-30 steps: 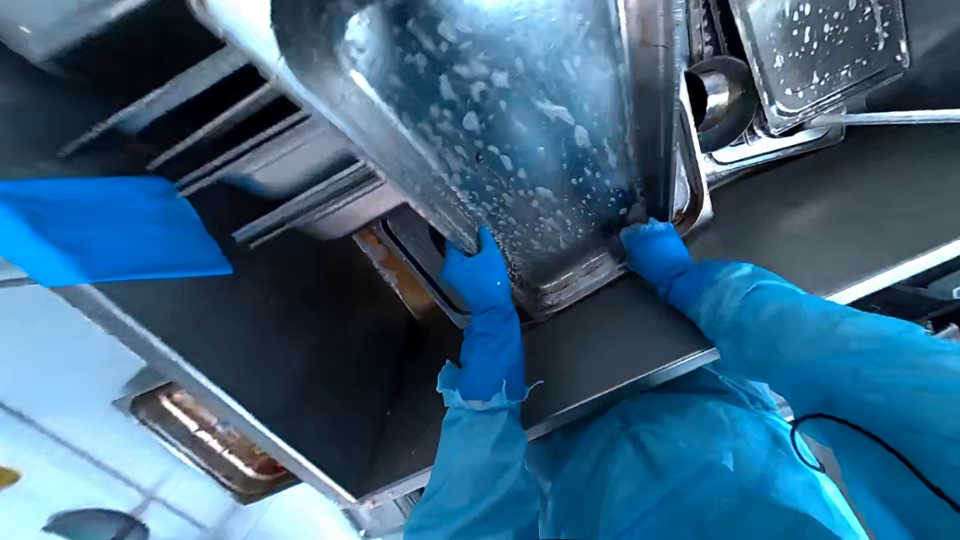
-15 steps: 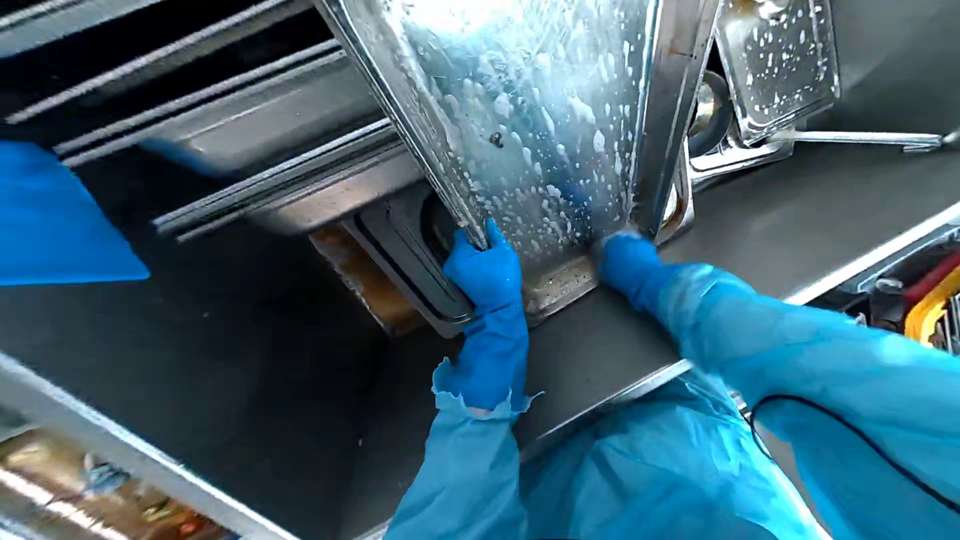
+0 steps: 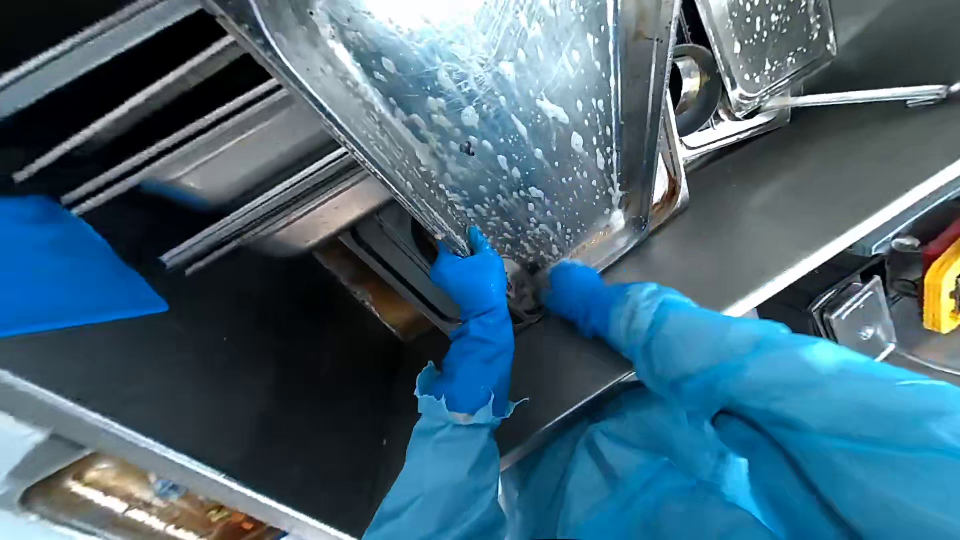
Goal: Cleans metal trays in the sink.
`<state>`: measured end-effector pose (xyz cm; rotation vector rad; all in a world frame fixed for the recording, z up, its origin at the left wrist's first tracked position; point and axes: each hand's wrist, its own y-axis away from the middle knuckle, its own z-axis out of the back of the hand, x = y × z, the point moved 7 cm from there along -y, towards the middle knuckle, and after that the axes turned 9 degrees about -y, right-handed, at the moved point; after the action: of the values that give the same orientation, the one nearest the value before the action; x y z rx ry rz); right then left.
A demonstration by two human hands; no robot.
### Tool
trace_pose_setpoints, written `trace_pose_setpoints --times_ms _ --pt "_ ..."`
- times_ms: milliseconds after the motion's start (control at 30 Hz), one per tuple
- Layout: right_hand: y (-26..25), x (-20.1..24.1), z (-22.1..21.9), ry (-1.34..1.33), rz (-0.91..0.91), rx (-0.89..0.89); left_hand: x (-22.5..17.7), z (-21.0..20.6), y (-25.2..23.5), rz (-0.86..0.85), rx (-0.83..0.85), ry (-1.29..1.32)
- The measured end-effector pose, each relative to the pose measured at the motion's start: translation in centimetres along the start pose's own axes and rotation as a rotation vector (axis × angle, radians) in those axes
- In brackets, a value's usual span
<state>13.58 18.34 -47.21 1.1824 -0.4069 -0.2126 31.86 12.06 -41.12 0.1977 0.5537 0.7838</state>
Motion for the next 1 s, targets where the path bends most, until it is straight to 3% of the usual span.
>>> trace_pose_setpoints --times_ms 67,133,267,367,533,633,700,867,1000 --pt "0.4 2.2 -2.2 -0.253 -0.043 0.065 0.5 0.7 0.5 0.022 0.024 -0.016" --pt "0.1 3.4 -1.7 -0.438 -0.03 0.062 0.5 1.1 -0.1 0.039 -0.011 -0.031" --pt "-0.3 4.0 -0.6 -0.58 0.028 0.046 0.6 1.0 0.2 0.044 -0.043 -0.039" --pt "-0.5 2.3 -2.5 -0.429 0.029 0.083 0.2 1.1 0.3 0.043 -0.063 -0.054" --pt "-1.8 1.3 -0.7 0.195 0.172 0.037 1.1 1.3 0.4 -0.032 -0.013 -0.06" --pt "-2.5 -2.9 2.7 0.316 0.111 -0.119 0.8 0.9 -0.6 -0.071 -0.053 -0.043" --pt "-2.1 -3.5 3.2 0.33 0.042 -0.118 0.8 1.1 -0.4 -0.064 -0.064 -0.066" --pt "0.4 4.5 -2.6 0.054 0.027 0.061 0.9 1.9 0.5 -0.031 -0.007 -0.082" --pt "1.0 7.2 -0.8 -0.353 -0.021 0.175 2.1 2.5 -0.7 -0.012 -0.058 -0.07"
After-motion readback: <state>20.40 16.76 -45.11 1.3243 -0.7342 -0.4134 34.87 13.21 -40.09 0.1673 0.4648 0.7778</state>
